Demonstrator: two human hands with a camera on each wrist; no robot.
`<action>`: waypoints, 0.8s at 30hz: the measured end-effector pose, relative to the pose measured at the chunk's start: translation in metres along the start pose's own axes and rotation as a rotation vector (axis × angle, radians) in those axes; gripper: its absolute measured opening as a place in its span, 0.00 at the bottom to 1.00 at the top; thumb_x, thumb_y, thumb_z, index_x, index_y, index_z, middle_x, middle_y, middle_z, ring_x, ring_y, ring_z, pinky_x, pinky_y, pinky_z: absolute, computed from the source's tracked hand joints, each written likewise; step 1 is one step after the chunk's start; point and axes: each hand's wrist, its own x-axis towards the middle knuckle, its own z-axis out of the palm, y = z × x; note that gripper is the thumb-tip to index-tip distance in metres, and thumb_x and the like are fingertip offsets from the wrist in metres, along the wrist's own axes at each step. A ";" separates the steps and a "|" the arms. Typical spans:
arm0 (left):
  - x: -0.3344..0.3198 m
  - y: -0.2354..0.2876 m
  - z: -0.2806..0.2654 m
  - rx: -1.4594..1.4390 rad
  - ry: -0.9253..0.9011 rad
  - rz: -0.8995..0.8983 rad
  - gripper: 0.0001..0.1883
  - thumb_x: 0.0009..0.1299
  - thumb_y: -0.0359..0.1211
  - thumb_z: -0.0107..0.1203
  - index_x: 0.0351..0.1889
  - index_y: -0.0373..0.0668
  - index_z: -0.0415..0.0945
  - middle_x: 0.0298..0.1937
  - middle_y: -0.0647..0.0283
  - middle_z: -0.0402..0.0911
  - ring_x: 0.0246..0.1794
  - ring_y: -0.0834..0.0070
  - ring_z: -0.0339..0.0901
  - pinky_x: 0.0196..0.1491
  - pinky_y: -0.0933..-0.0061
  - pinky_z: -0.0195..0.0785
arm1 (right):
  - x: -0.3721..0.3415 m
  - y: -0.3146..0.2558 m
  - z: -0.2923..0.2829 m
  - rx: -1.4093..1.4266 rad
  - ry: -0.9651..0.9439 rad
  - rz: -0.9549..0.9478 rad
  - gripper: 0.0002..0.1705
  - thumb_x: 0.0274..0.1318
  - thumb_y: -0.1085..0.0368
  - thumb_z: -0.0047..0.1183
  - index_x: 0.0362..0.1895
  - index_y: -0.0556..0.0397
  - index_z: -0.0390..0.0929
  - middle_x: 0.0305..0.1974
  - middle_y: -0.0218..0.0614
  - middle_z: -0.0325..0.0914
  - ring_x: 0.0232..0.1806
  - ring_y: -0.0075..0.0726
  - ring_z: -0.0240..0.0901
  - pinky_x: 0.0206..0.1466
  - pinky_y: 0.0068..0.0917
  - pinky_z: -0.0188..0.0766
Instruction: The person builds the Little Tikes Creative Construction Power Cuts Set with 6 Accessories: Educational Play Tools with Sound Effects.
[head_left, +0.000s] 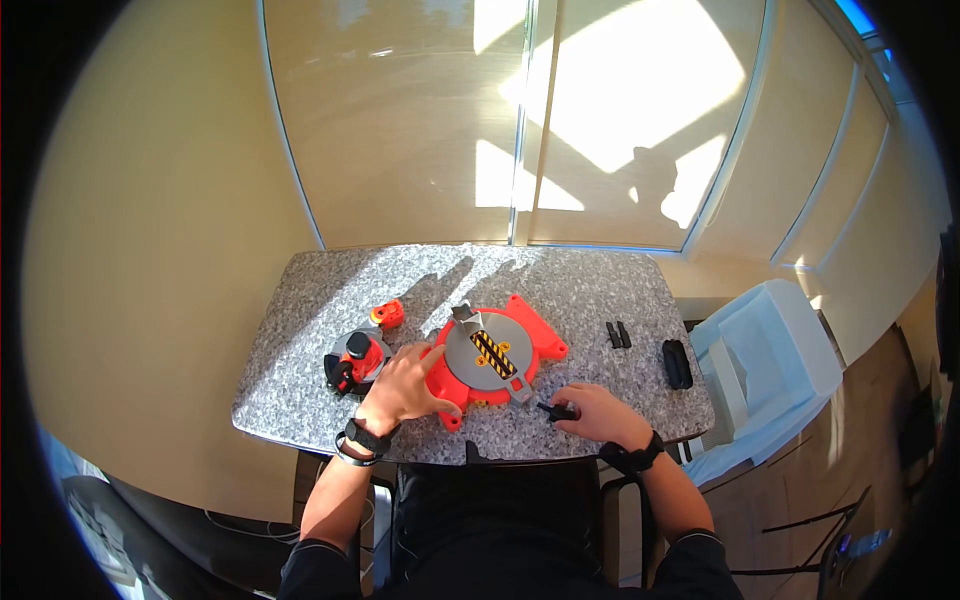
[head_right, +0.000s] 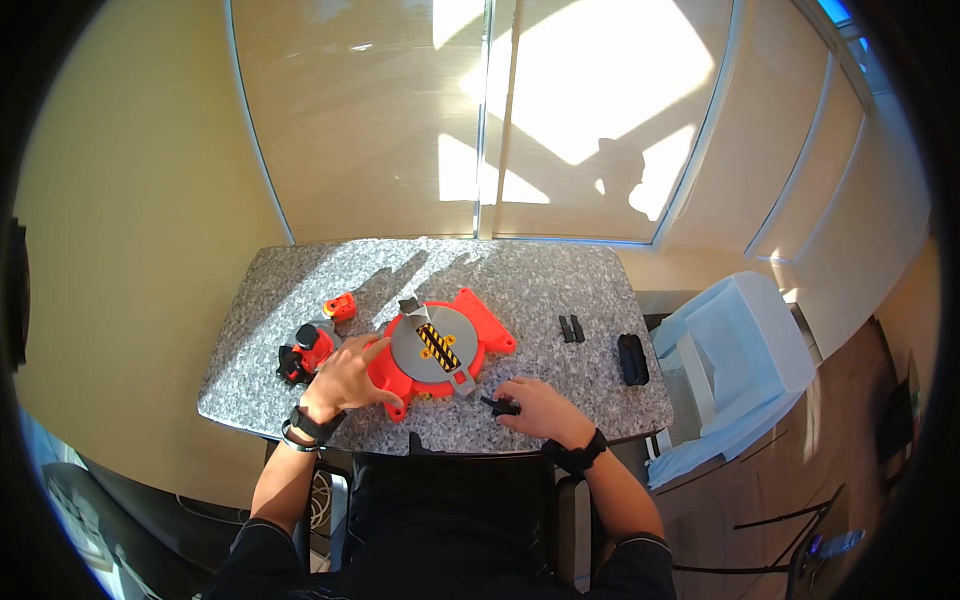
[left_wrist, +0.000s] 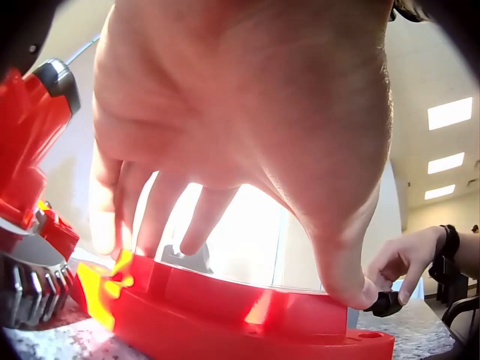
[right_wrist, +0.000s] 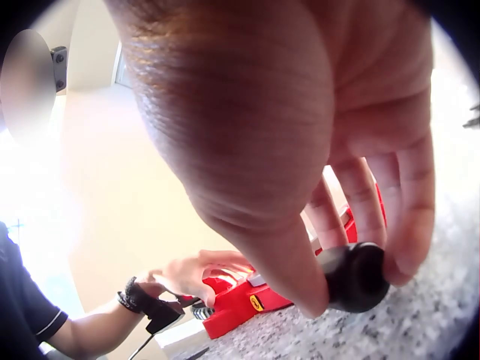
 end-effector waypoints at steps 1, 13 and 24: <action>-0.001 0.005 -0.002 0.040 0.018 -0.010 0.61 0.46 0.64 0.78 0.74 0.40 0.69 0.68 0.44 0.74 0.70 0.44 0.72 0.71 0.48 0.68 | 0.001 0.000 0.001 0.000 0.001 -0.001 0.23 0.52 0.61 0.70 0.51 0.54 0.80 0.46 0.46 0.82 0.50 0.55 0.81 0.55 0.44 0.77; -0.006 0.028 0.009 0.064 0.116 -0.024 0.60 0.46 0.66 0.77 0.72 0.38 0.71 0.67 0.47 0.75 0.66 0.45 0.74 0.67 0.48 0.71 | 0.013 0.014 0.013 -0.072 0.105 -0.043 0.24 0.55 0.58 0.70 0.53 0.52 0.80 0.44 0.44 0.82 0.40 0.47 0.82 0.46 0.41 0.79; -0.006 0.036 0.015 0.170 0.038 0.063 0.52 0.60 0.67 0.67 0.73 0.41 0.70 0.78 0.46 0.64 0.76 0.43 0.63 0.74 0.45 0.61 | 0.016 0.013 0.015 -0.064 0.201 0.018 0.23 0.53 0.60 0.72 0.51 0.53 0.80 0.44 0.45 0.84 0.44 0.51 0.84 0.47 0.42 0.80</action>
